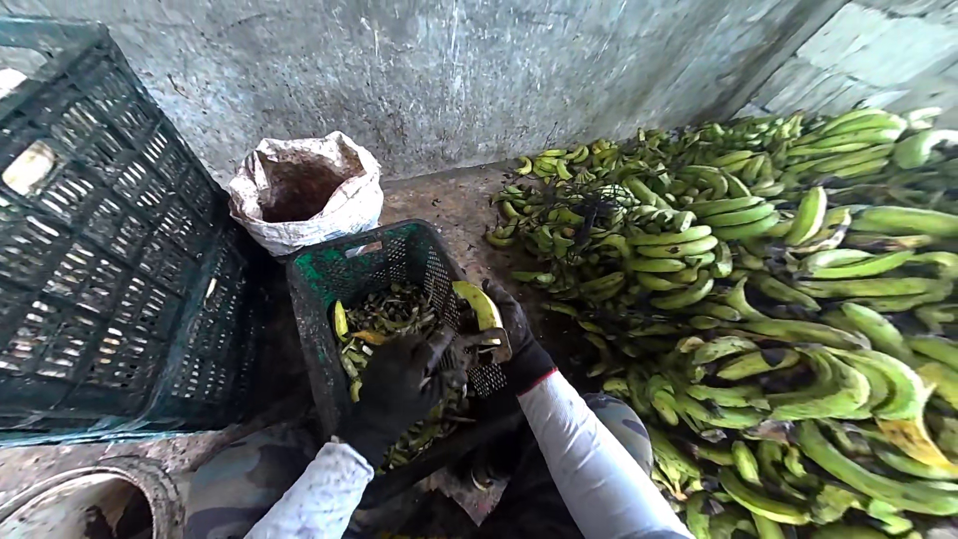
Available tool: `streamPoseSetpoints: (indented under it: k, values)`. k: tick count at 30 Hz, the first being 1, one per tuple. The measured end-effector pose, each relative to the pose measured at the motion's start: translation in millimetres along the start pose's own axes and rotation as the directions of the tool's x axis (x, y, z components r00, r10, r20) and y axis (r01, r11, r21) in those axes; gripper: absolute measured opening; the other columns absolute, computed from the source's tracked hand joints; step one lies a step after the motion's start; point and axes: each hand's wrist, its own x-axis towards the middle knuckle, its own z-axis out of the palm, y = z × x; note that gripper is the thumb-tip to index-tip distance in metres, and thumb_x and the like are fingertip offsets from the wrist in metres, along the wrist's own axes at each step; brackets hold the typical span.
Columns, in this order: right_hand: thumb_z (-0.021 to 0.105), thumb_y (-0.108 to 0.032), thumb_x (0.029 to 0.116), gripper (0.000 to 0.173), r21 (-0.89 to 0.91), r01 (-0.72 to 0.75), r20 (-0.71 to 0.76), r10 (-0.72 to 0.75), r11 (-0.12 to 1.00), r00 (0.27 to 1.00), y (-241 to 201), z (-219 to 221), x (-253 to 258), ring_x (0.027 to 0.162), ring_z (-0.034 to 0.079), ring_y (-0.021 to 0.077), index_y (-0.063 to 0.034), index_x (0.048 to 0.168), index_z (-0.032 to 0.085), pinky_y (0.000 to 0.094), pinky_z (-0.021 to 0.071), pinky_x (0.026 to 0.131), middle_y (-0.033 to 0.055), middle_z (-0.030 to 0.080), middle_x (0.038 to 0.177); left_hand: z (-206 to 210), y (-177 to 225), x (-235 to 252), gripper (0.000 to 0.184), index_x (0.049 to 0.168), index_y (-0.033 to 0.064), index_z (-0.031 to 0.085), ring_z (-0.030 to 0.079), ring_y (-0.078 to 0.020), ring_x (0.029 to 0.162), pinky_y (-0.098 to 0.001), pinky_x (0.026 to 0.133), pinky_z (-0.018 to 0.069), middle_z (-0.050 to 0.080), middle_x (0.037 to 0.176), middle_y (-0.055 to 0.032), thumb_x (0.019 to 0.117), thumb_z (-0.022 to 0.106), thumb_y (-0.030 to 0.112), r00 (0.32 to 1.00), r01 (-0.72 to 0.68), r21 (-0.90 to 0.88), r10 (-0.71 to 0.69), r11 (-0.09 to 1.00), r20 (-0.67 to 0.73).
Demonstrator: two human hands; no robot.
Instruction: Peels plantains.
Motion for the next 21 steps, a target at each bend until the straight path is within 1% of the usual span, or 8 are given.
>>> streamPoseSetpoints:
  k: [2, 5, 8, 11, 14, 17, 19, 21]
  values:
    - [0.022, -0.036, 0.1102, 0.048, -0.016, -0.048, -0.034, 0.047, 0.999, 0.998, 2, 5, -3, 0.059, 0.064, 0.0105, -0.0110, 0.099, 0.061, 0.0264, 0.0558, 0.053, 0.0027, 0.065, 0.069, 1, 7, 2, 0.058, 0.141, 0.0162, 0.063, 0.068, -0.0379, 0.111, -0.0548, 0.096, 0.0540, 0.070, 0.122, -0.0189, 0.0968, 0.057, 0.054, 0.991, 0.093, -0.029, -0.089, 0.995, 0.095]
    - [0.028, -0.035, 0.1084, 0.042, -0.114, -0.056, 0.088, 0.066, 0.992, 0.994, 12, 7, -1, 0.063, 0.065, 0.0123, -0.0111, 0.101, 0.062, 0.0292, 0.0570, 0.057, 0.0039, 0.066, 0.074, -4, 1, 15, 0.056, 0.150, 0.0149, 0.052, 0.063, -0.0264, 0.124, -0.0482, 0.108, 0.0492, 0.064, 0.135, -0.0126, 0.1039, 0.052, 0.047, 0.899, 0.409, -0.222, -0.349, 0.885, 0.266]
    - [0.047, -0.032, 0.0996, 0.029, -0.221, -0.012, 0.247, 0.068, 0.975, 0.967, 19, 8, -1, 0.073, 0.067, 0.0105, -0.0126, 0.111, 0.065, 0.0288, 0.0591, 0.066, 0.0036, 0.070, 0.087, -12, -20, 25, 0.052, 0.147, 0.0185, 0.053, 0.067, -0.0238, 0.113, -0.0513, 0.100, 0.0527, 0.068, 0.125, -0.0108, 0.1059, 0.047, 0.050, 0.768, 0.640, -0.326, -0.568, 0.696, 0.295]
    - [0.043, -0.029, 0.1003, 0.033, -0.199, -0.038, 0.229, 0.084, 0.979, 0.970, 16, 15, -6, 0.067, 0.066, 0.0108, -0.0105, 0.119, 0.063, 0.0271, 0.0578, 0.060, 0.0055, 0.070, 0.086, -16, -38, 23, 0.049, 0.143, 0.0174, 0.056, 0.068, -0.0230, 0.105, -0.0494, 0.093, 0.0555, 0.069, 0.119, -0.0110, 0.1063, 0.047, 0.049, 0.684, 0.723, -0.385, -0.673, 0.573, 0.283]
    - [0.029, -0.029, 0.1057, 0.039, -0.052, -0.063, 0.088, 0.068, 0.997, 0.994, 11, 12, -5, 0.060, 0.064, 0.0116, -0.0096, 0.105, 0.063, 0.0268, 0.0560, 0.053, 0.0060, 0.067, 0.076, -21, -37, 18, 0.050, 0.145, 0.0167, 0.054, 0.067, -0.0213, 0.108, -0.0478, 0.095, 0.0546, 0.068, 0.123, -0.0102, 0.1053, 0.050, 0.046, 0.746, 0.665, -0.387, -0.597, 0.639, 0.296]
    - [0.022, -0.034, 0.1089, 0.048, 0.046, -0.028, 0.032, 0.027, 0.999, 0.999, 6, 3, -2, 0.060, 0.063, 0.0122, -0.0108, 0.100, 0.062, 0.0278, 0.0551, 0.053, 0.0050, 0.066, 0.072, -22, -20, 10, 0.059, 0.150, 0.0197, 0.051, 0.065, -0.0176, 0.118, -0.0447, 0.104, 0.0526, 0.065, 0.134, -0.0063, 0.1014, 0.054, 0.052, 0.853, 0.501, -0.336, -0.390, 0.797, 0.346]
    - [0.019, -0.032, 0.1081, 0.049, 0.027, -0.006, 0.019, 0.006, 1.000, 1.000, 4, -5, 1, 0.060, 0.064, 0.0122, -0.0107, 0.097, 0.063, 0.0282, 0.0559, 0.055, 0.0045, 0.067, 0.071, -17, -7, 3, 0.064, 0.150, 0.0162, 0.053, 0.063, -0.0221, 0.123, -0.0450, 0.108, 0.0498, 0.065, 0.135, -0.0102, 0.0989, 0.058, 0.054, 0.910, 0.326, -0.287, -0.217, 0.901, 0.354]
    - [0.016, -0.028, 0.1109, 0.050, -0.033, -0.005, -0.028, 0.004, 0.999, 1.000, 2, -4, -2, 0.061, 0.065, 0.0102, -0.0090, 0.097, 0.061, 0.0256, 0.0564, 0.056, 0.0036, 0.066, 0.071, -9, 4, 1, 0.064, 0.149, 0.0159, 0.055, 0.062, -0.0284, 0.125, -0.0478, 0.110, 0.0474, 0.065, 0.134, -0.0133, 0.0973, 0.061, 0.053, 0.921, 0.227, -0.198, -0.143, 0.954, 0.363]
